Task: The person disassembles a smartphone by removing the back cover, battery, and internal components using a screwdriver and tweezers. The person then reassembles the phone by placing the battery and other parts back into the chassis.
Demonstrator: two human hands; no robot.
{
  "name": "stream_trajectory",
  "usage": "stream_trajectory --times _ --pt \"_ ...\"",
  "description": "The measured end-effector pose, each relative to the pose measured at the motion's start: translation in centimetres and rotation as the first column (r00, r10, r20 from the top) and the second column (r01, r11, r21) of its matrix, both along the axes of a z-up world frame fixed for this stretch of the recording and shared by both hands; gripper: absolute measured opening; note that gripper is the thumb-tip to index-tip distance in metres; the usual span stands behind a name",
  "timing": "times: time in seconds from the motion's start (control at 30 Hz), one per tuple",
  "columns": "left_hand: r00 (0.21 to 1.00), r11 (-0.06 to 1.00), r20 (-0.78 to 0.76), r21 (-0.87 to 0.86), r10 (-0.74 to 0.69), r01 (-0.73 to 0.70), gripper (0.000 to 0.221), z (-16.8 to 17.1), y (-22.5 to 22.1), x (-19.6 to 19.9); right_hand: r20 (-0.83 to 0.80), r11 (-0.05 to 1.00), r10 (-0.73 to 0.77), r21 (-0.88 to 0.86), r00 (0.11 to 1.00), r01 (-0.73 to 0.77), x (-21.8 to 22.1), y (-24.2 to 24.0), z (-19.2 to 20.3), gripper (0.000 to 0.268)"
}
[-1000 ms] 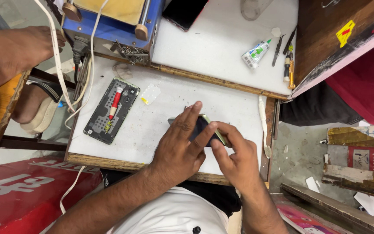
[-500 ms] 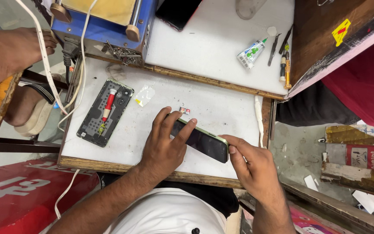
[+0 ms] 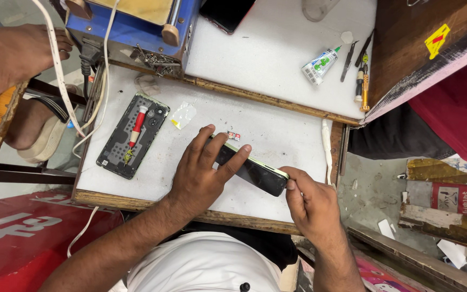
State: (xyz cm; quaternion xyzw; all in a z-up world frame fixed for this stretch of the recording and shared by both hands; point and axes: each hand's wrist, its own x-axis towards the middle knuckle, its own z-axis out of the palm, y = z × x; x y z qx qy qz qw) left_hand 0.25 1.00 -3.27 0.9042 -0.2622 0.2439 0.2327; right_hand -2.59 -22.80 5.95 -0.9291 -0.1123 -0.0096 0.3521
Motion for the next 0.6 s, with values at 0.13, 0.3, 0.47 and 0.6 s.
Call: stream_trajectory --times 0.13,0.3,0.47,0.6 --pt "0.998 0.999 0.064 0.027 -0.020 0.019 0.061 0.1 0.6 0.7 -0.044 1.000 -0.022 0.008 0.999 0.023 0.2 -0.4 -1.1 0.021" --pt "0.990 0.991 0.122 0.121 -0.063 0.048 0.057 0.3 1.7 1.9 -0.230 0.992 0.125 0.044 0.965 -0.118 1.3 -1.1 -1.4 0.025" --pt "0.996 0.993 0.061 0.106 -0.066 0.059 0.076 -0.2 2.5 2.6 -0.411 0.985 0.139 -0.038 0.901 -0.169 1.9 -1.0 -0.4 0.037" --pt "0.989 0.995 -0.111 -0.024 -0.101 0.099 0.080 0.3 2.8 2.5 -0.268 0.965 0.238 -0.041 0.933 -0.258 1.8 0.0 -0.7 0.036"
